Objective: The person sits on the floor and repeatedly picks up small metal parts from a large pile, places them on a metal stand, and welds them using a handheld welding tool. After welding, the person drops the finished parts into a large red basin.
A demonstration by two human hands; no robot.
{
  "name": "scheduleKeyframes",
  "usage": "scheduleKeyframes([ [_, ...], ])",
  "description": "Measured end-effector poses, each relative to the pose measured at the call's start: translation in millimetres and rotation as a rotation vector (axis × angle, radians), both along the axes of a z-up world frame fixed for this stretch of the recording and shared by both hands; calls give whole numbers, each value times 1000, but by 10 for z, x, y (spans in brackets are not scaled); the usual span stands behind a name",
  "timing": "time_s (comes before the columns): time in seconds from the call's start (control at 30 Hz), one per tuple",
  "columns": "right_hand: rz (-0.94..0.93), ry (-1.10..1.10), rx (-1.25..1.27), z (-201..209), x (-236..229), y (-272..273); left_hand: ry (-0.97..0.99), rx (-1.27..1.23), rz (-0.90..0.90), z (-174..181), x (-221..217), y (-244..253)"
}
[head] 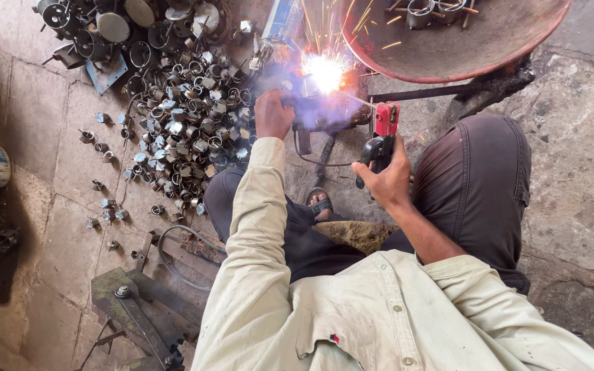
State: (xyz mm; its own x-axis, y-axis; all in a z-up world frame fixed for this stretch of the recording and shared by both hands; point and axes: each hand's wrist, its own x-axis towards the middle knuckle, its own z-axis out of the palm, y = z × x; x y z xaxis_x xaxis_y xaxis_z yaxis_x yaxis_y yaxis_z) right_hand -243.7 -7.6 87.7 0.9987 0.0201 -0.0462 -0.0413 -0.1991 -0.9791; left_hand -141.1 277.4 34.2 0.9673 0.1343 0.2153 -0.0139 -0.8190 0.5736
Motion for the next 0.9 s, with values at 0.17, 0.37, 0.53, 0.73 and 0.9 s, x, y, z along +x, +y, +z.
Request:
scheduleKeyframes([
  [0.17,-19,-87,-12,-50,-59,-17,-22,44,20,-39,0,8],
  [0.37,-24,-26,-4,-17,-43,-11,31,15,6,-36,10,34],
  [0.53,-20,-30,-21,43,-42,13,-197,147,-26,-116,23,37],
  [0.73,7,-30,-51,53,-42,4,75,15,15,-6,4,15],
  [0.9,-16,10,25,77,-38,42,-101,64,-38,-43,-2,16],
])
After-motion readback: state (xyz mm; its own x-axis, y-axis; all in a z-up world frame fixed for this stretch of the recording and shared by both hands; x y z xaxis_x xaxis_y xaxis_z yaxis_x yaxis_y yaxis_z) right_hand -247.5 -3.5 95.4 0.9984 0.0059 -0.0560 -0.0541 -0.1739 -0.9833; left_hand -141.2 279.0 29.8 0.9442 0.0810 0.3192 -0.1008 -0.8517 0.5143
